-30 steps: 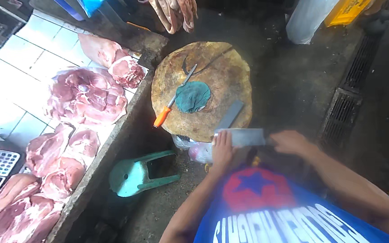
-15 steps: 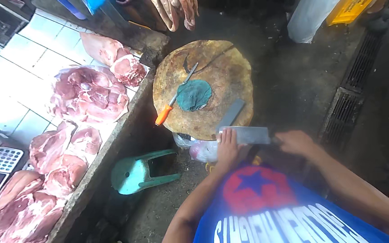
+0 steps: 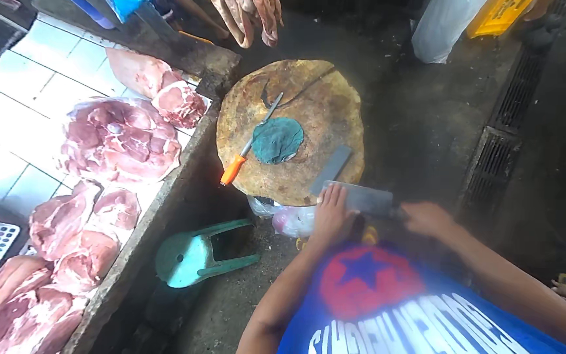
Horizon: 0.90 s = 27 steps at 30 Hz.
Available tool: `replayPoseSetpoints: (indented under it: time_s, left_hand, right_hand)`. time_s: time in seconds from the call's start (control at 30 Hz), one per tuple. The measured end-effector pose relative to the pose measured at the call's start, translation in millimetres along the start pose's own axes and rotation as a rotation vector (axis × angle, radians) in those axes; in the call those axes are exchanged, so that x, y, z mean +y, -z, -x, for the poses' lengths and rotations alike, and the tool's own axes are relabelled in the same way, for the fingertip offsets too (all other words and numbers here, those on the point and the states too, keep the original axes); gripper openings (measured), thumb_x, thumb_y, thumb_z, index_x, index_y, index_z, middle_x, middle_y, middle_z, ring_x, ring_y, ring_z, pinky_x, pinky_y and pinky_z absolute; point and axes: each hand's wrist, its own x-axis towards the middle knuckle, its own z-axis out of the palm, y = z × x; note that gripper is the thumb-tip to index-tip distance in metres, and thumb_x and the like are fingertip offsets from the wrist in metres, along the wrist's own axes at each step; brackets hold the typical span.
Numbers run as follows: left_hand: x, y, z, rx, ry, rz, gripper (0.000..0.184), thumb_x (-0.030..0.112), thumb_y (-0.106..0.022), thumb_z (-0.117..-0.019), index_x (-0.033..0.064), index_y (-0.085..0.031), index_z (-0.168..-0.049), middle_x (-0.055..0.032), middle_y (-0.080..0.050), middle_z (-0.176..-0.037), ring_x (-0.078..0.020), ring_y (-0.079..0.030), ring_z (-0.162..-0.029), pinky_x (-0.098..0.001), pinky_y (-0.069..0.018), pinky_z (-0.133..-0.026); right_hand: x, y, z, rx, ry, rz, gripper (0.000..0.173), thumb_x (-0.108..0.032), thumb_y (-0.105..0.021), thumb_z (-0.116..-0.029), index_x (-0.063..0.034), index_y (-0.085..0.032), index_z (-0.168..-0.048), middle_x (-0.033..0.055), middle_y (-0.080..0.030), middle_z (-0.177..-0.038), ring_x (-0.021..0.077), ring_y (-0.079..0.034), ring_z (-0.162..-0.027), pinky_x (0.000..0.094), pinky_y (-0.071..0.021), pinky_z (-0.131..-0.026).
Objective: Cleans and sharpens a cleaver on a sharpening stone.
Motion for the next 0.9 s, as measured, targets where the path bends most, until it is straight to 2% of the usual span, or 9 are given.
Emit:
replayPoseSetpoints:
  time_s: [0.17,0.23,0.33,0.5,0.57,0.63,0.73,0.83,0.9]
  left_hand:
    - [-35.3,13.7,36.3,0.017,0.061,-0.07,0.079,0.072,-0.041,-0.0985,0.0103,-0.054,-0.147,-0.0132,-0.049,-0.156,-0.0297,-0.04,-0.15,-0.0538,-0.0301,-0.123]
    - [-24.2,11.1,22.8,-0.003,0.031,-0.059,0.078,0.069,-0.044,-0.0986,0.0088,-0.054,-0.148,-0.0153,-0.048,-0.156,-0.0314,-0.039,-0.15,-0.0544,-0.0283,-0.123]
    - [-5.0,7.2,-2.1,-0.024,-0.039,-0.01,0.076,0.068,-0.047,-0.0984,0.0107,-0.052,-0.149,-0.0126,-0.047,-0.158,-0.0287,-0.036,-0.152,-0.0512,-0.0261,-0.126]
    - [-36.3,17.5,35.1,-0.002,0.034,-0.047,0.076,0.069,-0.045,-0.0983,0.0122,-0.055,-0.147,-0.0103,-0.049,-0.157,-0.0272,-0.039,-0.15,-0.0522,-0.0298,-0.124]
    - [-36.6,19.9,37.3,0.0,0.051,-0.068,0.079,0.072,-0.041,-0.0984,0.0101,-0.055,-0.146,-0.0132,-0.05,-0.155,-0.0298,-0.04,-0.149,-0.0534,-0.0308,-0.122]
    - [-21.5,12.8,22.5,-0.01,0.03,-0.037,0.077,0.069,-0.044,-0.0989,0.0096,-0.054,-0.148,-0.0153,-0.048,-0.156,-0.0319,-0.039,-0.15,-0.0546,-0.0286,-0.123]
    - [-8.2,1.9,1.0,0.002,-0.032,0.017,0.076,0.068,-0.046,-0.0988,0.0116,-0.052,-0.15,-0.0118,-0.046,-0.159,-0.0281,-0.035,-0.152,-0.0516,-0.0265,-0.125]
    - [-20.1,2.3,24.0,0.021,0.038,0.017,0.075,0.068,-0.046,-0.0988,0.0141,-0.05,-0.151,-0.0085,-0.044,-0.161,-0.0253,-0.033,-0.153,-0.0512,-0.0248,-0.127]
    - [-26.7,6.8,38.2,0.04,0.086,-0.006,0.077,0.069,-0.044,-0.0988,0.0112,-0.053,-0.149,-0.0114,-0.047,-0.158,-0.0282,-0.037,-0.151,-0.0531,-0.0276,-0.125]
  right_hand:
    - [-33.7,-8.9,-16.8,-0.04,0.112,-0.016,0.033,-0.027,-0.068,-0.0905,-0.0133,-0.064,-0.12,0.0189,-0.072,-0.106,0.0418,-0.069,-0.104,0.0665,-0.0526,-0.086]
    - [-18.6,-12.9,-10.6,-0.016,0.075,-0.03,0.035,-0.029,-0.068,-0.0907,-0.0122,-0.063,-0.122,0.0203,-0.071,-0.104,0.0431,-0.069,-0.103,0.0673,-0.0522,-0.085]
    - [0.2,-15.8,3.3,0.015,-0.007,-0.051,0.037,-0.028,-0.067,-0.0891,-0.0095,-0.064,-0.121,0.0222,-0.071,-0.104,0.0449,-0.069,-0.102,0.0681,-0.0523,-0.083]
    - [-41.0,-9.3,-5.5,-0.032,0.093,-0.049,0.032,-0.028,-0.067,-0.0905,-0.0122,-0.066,-0.119,0.0192,-0.072,-0.107,0.0419,-0.069,-0.104,0.068,-0.0524,-0.086]
    - [-39.1,-10.3,-8.9,-0.015,0.098,-0.031,0.032,-0.028,-0.068,-0.0898,-0.0143,-0.065,-0.118,0.0173,-0.072,-0.105,0.0407,-0.069,-0.103,0.0668,-0.0527,-0.085]
    - [-21.4,-8.9,-0.6,0.008,0.047,-0.036,0.034,-0.029,-0.069,-0.0897,-0.0133,-0.065,-0.119,0.0189,-0.072,-0.104,0.0421,-0.069,-0.103,0.0675,-0.052,-0.085]
    - [-7.3,-5.7,11.0,0.039,-0.018,-0.024,0.033,-0.026,-0.068,-0.0889,-0.0108,-0.065,-0.118,0.0213,-0.072,-0.103,0.0441,-0.069,-0.101,0.0679,-0.0526,-0.082]
    - [-29.1,-1.1,6.6,0.013,0.03,0.014,0.033,-0.025,-0.068,-0.0893,-0.0113,-0.066,-0.119,0.0201,-0.072,-0.104,0.0427,-0.069,-0.103,0.0664,-0.053,-0.084]
    - [-35.9,-1.6,-2.9,0.009,0.063,0.025,0.031,-0.028,-0.069,-0.0896,-0.0133,-0.066,-0.117,0.0182,-0.072,-0.102,0.0415,-0.069,-0.101,0.0659,-0.0535,-0.083]
